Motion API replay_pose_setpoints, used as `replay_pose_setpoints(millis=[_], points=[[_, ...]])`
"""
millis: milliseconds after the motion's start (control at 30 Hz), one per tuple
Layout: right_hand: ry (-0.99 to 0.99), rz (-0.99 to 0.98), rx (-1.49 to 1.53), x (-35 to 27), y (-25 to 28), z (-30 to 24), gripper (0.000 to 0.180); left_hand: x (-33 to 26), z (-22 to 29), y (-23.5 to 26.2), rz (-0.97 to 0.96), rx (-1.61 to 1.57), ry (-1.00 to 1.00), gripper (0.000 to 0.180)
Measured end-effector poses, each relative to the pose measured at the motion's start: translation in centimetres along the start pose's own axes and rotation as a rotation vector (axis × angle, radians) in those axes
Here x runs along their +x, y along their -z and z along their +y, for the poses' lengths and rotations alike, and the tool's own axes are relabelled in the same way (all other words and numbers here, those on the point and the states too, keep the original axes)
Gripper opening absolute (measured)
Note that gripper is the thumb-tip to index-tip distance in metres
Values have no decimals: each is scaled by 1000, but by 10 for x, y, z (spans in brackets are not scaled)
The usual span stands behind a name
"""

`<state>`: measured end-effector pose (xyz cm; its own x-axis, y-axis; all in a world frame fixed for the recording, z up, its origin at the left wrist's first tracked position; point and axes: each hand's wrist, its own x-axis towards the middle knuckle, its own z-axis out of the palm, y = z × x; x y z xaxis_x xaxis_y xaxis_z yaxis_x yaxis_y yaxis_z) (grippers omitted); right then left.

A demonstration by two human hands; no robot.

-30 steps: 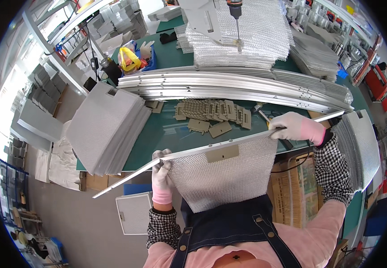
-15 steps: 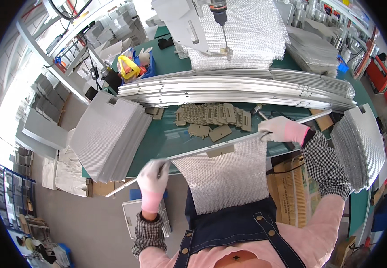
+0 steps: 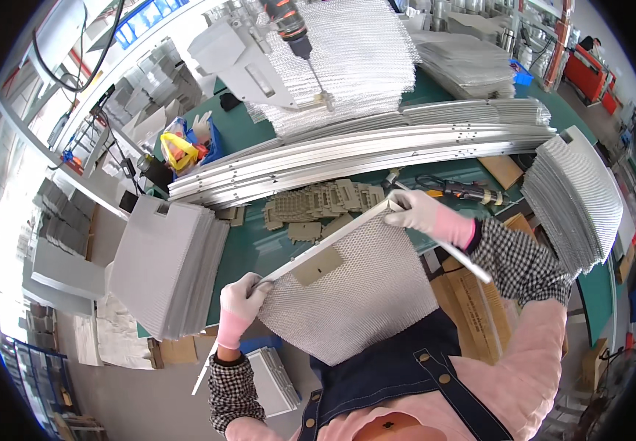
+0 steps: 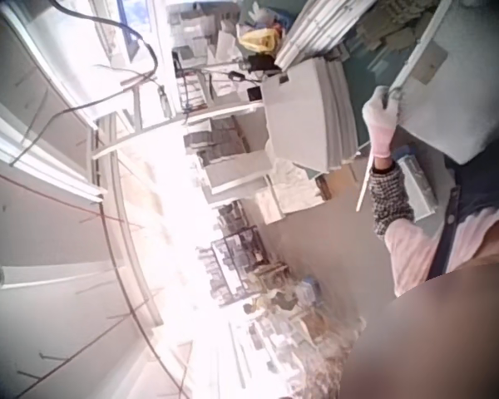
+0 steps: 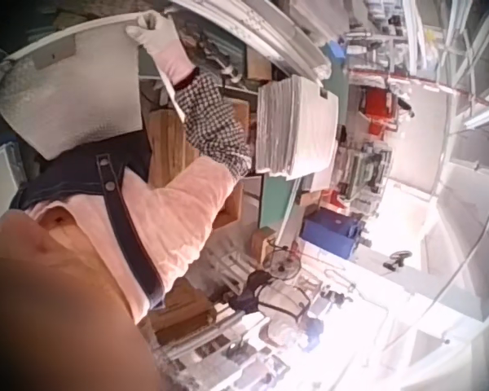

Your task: Assembling metal mesh filters by attaching frames and brackets.

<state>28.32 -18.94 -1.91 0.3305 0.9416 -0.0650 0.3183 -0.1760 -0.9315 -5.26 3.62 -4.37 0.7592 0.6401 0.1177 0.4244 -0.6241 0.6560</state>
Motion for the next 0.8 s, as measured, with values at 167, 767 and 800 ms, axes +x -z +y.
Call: replay_pose_setpoints(millis=[167,767,800], points=[[-92,101,298,-37,-36,39,42,3,-12,-6,43,-39,64,20],[-127,472,594,-84,-74,145,19,-14,-27,-16,48,-700,391,32],[-134,499,607,-85,-74,141,18,-20,-15,-26,106,-730,430,36]])
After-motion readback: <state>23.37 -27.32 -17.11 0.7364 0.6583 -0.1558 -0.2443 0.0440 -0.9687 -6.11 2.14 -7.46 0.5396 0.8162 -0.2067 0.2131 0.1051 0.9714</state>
